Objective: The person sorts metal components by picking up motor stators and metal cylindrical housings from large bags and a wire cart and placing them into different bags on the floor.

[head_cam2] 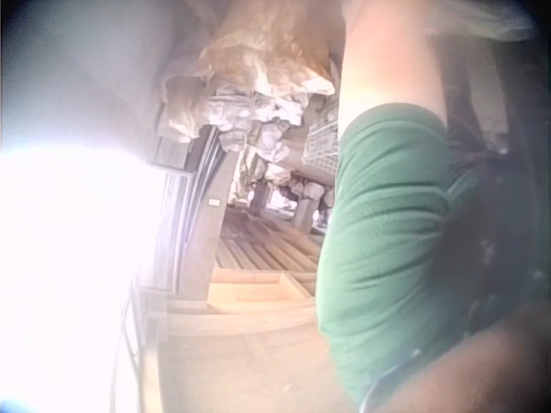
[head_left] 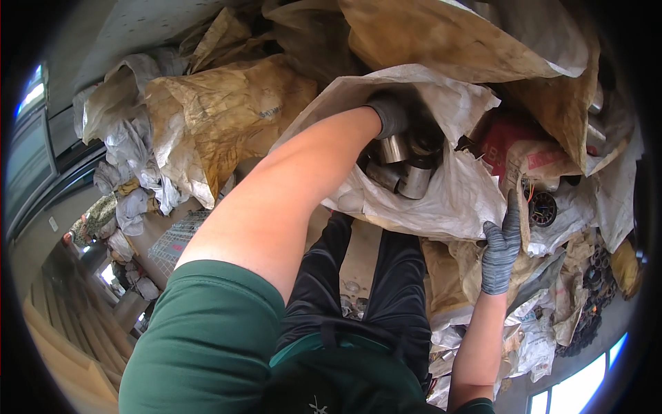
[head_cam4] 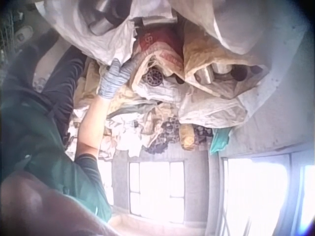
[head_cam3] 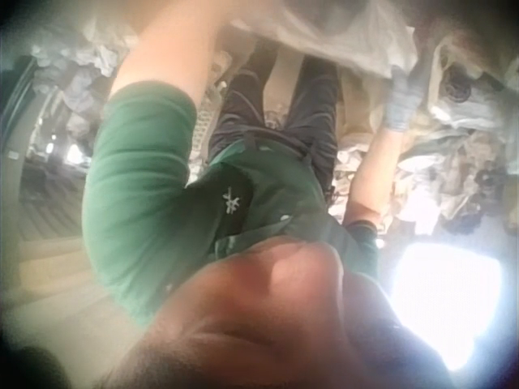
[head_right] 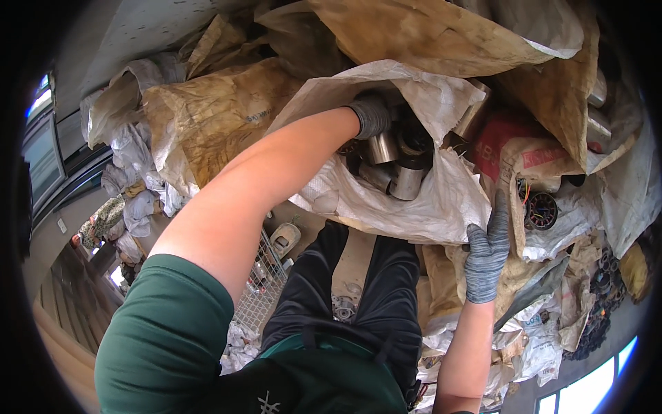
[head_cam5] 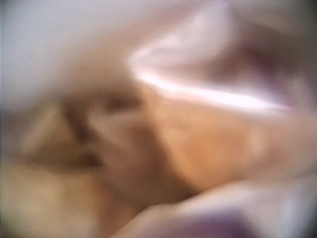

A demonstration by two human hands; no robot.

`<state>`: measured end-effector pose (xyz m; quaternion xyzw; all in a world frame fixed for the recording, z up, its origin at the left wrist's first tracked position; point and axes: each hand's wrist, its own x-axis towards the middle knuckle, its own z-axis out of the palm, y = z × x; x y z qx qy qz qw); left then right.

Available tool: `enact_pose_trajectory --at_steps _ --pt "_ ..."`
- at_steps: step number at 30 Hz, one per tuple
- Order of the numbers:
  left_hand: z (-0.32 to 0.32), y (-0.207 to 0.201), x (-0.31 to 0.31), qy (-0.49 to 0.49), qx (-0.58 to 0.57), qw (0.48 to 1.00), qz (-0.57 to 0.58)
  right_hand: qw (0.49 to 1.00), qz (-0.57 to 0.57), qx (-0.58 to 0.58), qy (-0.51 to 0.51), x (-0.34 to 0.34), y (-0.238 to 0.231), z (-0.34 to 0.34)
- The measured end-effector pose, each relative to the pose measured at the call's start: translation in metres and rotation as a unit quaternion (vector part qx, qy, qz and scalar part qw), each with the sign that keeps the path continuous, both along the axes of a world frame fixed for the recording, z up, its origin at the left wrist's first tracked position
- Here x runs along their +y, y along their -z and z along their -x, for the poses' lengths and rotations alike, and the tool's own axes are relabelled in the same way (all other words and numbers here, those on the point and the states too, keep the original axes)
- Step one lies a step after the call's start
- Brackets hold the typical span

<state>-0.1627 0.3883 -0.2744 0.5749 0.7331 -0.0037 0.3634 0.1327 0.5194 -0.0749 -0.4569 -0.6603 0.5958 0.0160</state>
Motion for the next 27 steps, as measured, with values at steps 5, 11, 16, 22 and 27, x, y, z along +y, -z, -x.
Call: enact_pose_trajectory --at_steps 5,11,16,22,27 --pt "0.009 -0.008 -0.036 0.231 0.06 0.962 0.133 1.0 -0.013 0.019 -0.008 0.0 0.002 0.003" --pt "-0.019 -0.068 -0.026 0.315 -0.02 0.941 0.119 0.999 -0.022 0.018 -0.021 -0.001 0.0 0.006" --pt "-0.045 -0.116 -0.031 0.36 -0.09 0.923 0.105 1.0 -0.006 0.009 -0.029 0.0 -0.007 0.012" --pt "-0.084 -0.105 -0.035 0.391 -0.138 0.897 0.155 0.996 -0.018 -0.037 -0.073 -0.003 -0.01 0.01" --pt "-0.091 -0.116 -0.023 0.24 -0.196 0.947 0.091 0.988 -0.045 -0.059 -0.137 -0.005 -0.009 0.008"
